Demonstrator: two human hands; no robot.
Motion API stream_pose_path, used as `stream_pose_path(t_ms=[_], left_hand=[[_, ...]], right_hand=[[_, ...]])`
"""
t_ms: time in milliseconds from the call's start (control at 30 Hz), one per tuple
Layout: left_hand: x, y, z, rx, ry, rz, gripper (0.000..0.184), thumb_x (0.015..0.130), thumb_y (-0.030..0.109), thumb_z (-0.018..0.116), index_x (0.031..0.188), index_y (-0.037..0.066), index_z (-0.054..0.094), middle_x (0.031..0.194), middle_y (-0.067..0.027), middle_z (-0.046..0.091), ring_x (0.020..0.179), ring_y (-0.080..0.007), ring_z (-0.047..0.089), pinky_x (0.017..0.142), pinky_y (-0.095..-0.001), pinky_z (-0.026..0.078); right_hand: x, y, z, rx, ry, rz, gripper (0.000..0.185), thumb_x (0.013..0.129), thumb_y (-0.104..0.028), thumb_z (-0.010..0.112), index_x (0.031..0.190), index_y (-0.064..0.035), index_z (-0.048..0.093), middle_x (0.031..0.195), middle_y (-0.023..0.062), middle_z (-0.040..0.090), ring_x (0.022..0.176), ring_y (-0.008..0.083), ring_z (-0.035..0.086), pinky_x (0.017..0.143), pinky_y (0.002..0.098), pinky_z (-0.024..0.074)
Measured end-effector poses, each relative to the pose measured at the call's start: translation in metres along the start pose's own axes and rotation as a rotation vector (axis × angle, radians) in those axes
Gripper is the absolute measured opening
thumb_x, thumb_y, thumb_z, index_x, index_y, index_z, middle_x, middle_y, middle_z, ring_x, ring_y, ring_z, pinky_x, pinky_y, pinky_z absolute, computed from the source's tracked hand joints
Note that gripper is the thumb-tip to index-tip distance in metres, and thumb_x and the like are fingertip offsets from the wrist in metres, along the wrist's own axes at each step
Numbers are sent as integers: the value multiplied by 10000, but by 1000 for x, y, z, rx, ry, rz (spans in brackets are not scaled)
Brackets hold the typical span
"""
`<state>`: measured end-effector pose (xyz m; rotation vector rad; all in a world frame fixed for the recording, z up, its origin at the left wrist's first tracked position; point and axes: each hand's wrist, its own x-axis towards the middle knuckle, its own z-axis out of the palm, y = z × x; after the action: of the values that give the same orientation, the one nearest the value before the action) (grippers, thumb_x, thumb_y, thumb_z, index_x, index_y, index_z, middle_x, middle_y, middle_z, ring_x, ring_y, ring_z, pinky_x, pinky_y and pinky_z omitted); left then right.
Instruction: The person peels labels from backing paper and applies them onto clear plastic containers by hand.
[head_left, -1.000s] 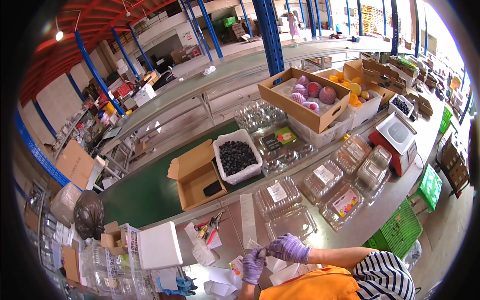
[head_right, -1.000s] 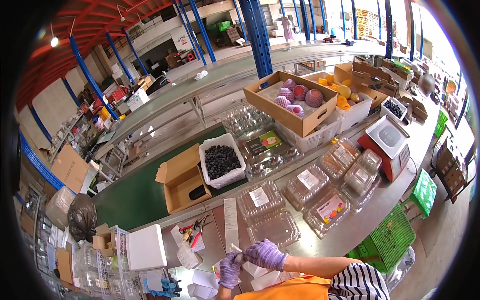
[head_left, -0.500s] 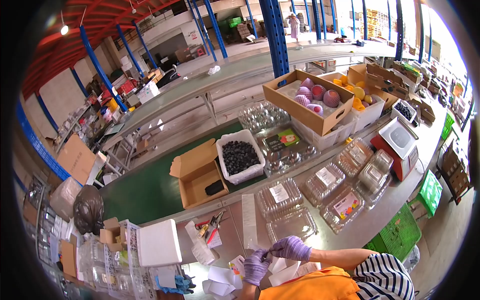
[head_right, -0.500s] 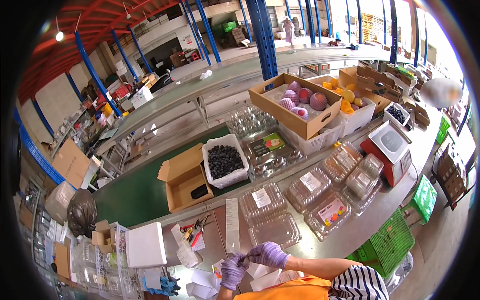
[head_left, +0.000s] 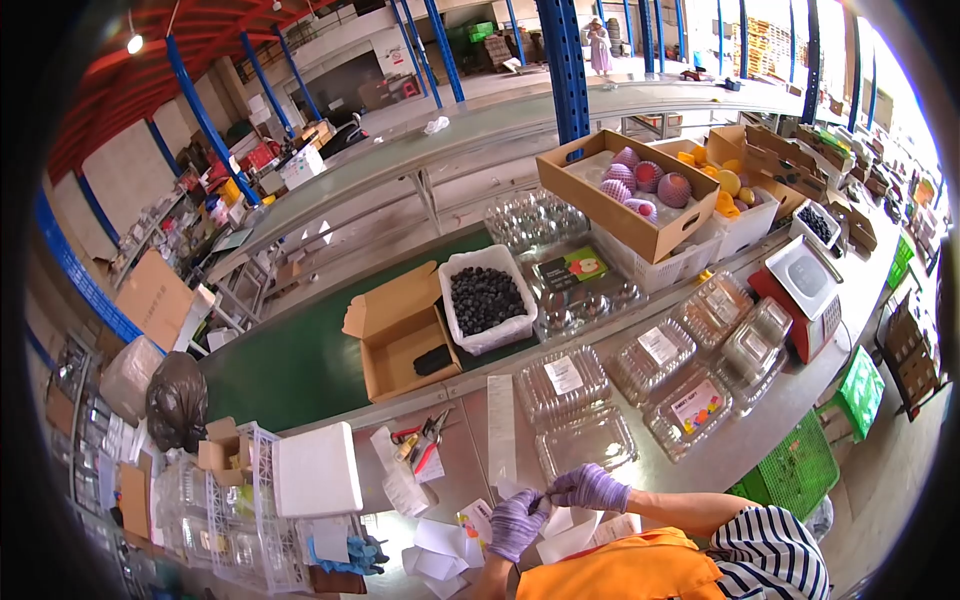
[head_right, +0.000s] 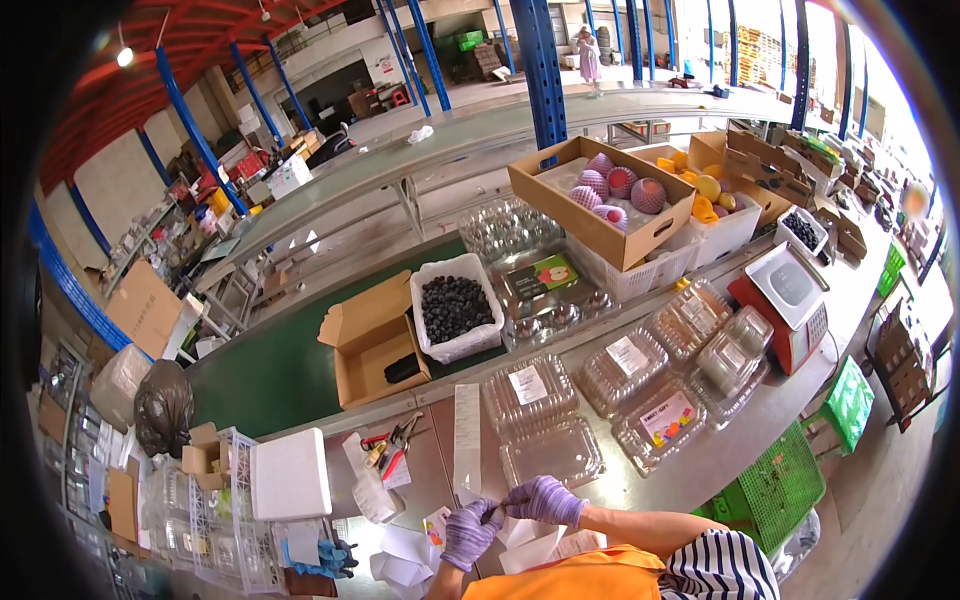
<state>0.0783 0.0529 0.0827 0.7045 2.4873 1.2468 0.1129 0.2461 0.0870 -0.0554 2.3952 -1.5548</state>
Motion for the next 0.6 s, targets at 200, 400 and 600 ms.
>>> stream_pose_path(t_ms=[200,400,600], left_hand=[[2,-6,3,-306,-29,-111,146,829,131,636,906,7,646,716,-73,663,612,-108,588,617,-270,490],[5,6,1,-103,88,55,172,831,218,641,829,46,634,703,-107,646,586,-204,606,566,-324,471],[1,20,-7,-745,79,-133,91,872,107,594,915,37,633,788,-7,647,658,-69,560,613,-225,462]], right_hand=[[2,7,-4,234,-48,109,271,825,-237,673,1027,-57,673,913,92,694,796,172,667,749,300,509],[1,18,3,-104,171,-186,238,783,-283,697,960,-125,703,832,123,668,691,283,636,655,345,515],[-12,-42,-22,332,51,108,217,848,-155,645,1012,-15,666,900,55,681,855,106,607,791,278,486]])
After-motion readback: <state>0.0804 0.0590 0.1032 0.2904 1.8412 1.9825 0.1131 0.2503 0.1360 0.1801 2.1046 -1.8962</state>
